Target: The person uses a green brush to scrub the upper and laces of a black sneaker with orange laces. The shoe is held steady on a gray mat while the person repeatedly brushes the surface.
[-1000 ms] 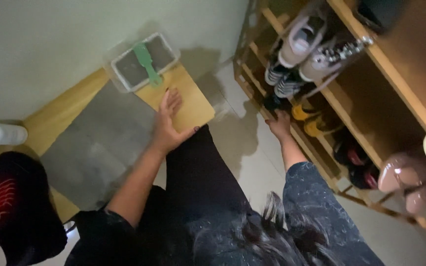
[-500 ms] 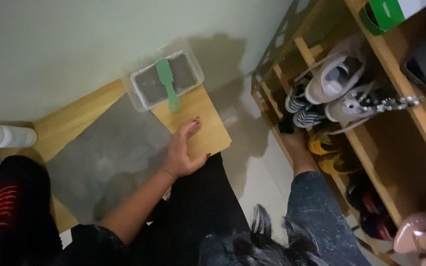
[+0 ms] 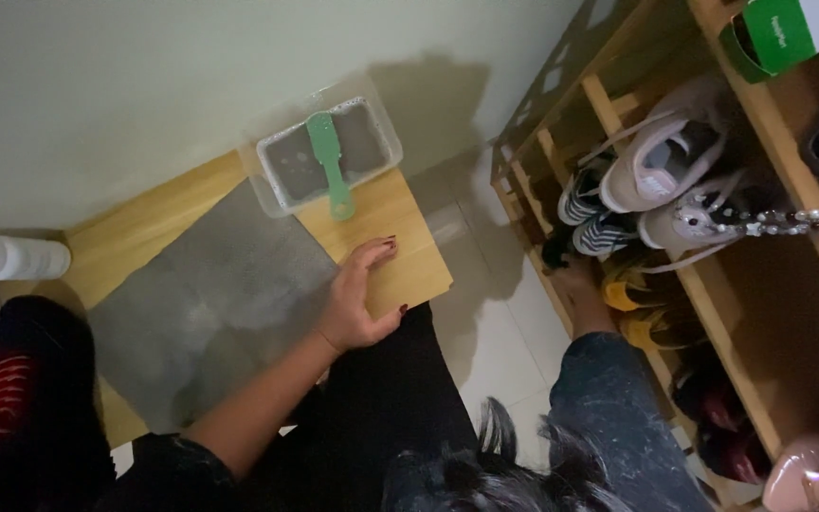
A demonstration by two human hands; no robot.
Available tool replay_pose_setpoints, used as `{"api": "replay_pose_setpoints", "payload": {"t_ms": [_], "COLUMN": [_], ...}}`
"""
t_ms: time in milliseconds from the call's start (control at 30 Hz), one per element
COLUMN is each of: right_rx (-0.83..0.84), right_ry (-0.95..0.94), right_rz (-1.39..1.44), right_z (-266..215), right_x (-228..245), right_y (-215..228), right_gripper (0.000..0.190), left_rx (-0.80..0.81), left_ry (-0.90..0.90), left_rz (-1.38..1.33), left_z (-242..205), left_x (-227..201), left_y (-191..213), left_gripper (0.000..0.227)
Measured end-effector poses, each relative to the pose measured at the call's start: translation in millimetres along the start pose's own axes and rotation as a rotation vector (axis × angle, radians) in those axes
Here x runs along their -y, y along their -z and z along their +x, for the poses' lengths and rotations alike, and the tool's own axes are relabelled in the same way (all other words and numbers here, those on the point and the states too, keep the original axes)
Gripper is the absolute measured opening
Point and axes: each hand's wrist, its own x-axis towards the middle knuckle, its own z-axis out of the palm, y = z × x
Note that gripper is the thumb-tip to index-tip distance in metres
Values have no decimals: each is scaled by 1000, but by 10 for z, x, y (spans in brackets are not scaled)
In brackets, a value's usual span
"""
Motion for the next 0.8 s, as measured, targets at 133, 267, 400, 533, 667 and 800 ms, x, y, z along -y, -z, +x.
{"api": "replay_pose_setpoints", "payload": {"t_ms": [133,267,400,533,667,800], "right_rx": [-194,-480,-573,-655,-393,-295], "right_ry": [190,217,445,808,651,708], "right_rz": [-9,-392,-446,-456,-352,-81], "right_z": [-767,-1144,-1220,-2011,-2989,-3796], "right_x": [652,532,3,400,1059,1691], "right_y": [-151,-344,-681,-809,-617,-313], "right_gripper": [61,17,26,25,23,22], "left_rx": [6,36,2,13,-2,-3], "left_ry": [-27,-18,-47,-55,3,165], "left_rz": [54,79,85,60,91,103], "left_z": [38,-3,-26,-50,-127,-180], "left_x": [-52,-33,-6,32,68,184], "left_y": [41,36,23,36,2,-23], "left_gripper": [71,69,68,69,63,51]}}
